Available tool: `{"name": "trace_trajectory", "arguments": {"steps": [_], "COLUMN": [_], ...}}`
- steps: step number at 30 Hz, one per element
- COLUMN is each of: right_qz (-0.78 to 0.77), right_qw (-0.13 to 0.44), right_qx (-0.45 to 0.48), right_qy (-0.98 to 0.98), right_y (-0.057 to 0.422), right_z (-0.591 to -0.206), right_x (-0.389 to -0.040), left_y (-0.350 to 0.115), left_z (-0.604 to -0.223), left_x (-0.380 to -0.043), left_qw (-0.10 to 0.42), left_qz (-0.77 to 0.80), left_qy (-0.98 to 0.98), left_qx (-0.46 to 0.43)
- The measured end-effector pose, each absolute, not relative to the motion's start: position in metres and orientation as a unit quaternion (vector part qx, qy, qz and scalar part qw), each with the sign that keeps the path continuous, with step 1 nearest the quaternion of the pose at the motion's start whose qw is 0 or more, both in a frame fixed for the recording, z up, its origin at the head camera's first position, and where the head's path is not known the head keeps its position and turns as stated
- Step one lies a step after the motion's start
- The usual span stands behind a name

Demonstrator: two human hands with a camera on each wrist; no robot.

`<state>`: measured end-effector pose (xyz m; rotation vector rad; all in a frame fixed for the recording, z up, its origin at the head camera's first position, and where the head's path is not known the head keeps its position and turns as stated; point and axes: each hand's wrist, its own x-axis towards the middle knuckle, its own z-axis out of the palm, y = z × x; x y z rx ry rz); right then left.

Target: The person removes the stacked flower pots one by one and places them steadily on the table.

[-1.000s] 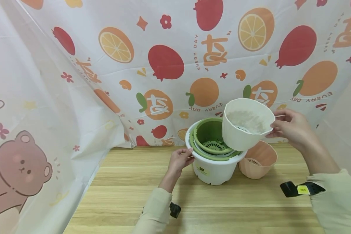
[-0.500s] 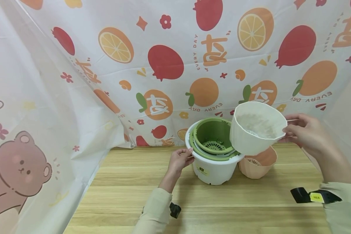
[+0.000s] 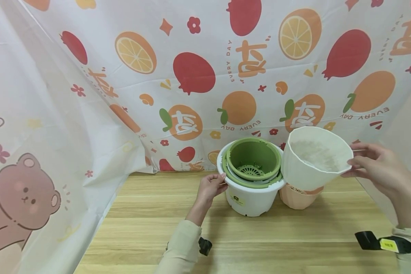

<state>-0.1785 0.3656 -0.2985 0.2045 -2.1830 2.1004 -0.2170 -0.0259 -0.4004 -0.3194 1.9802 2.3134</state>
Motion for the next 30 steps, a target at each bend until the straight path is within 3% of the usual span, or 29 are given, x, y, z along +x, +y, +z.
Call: {"name": "trace_trajectory", "arguments": {"steps": [20, 30], "right_qz": [0.795, 0.768], "right_qw": [0.024, 0.027], "right_qx": [0.13, 0.102], "right_qy": [-0.592, -0.632], "right_y": [0.392, 0.399], "right_z": [-0.331, -0.348], "right_x": [-0.163, -0.156], "left_y": [-0.026, -0.027], "left_z": [-0.398, -0.397], "left_x": [-0.218, -0.217], "left_qw": [0.041, 0.044], "left_qz": [0.751, 0.752], "left_qy": [0.65, 0.649], "left_qx": [-0.109, -0.108]}}
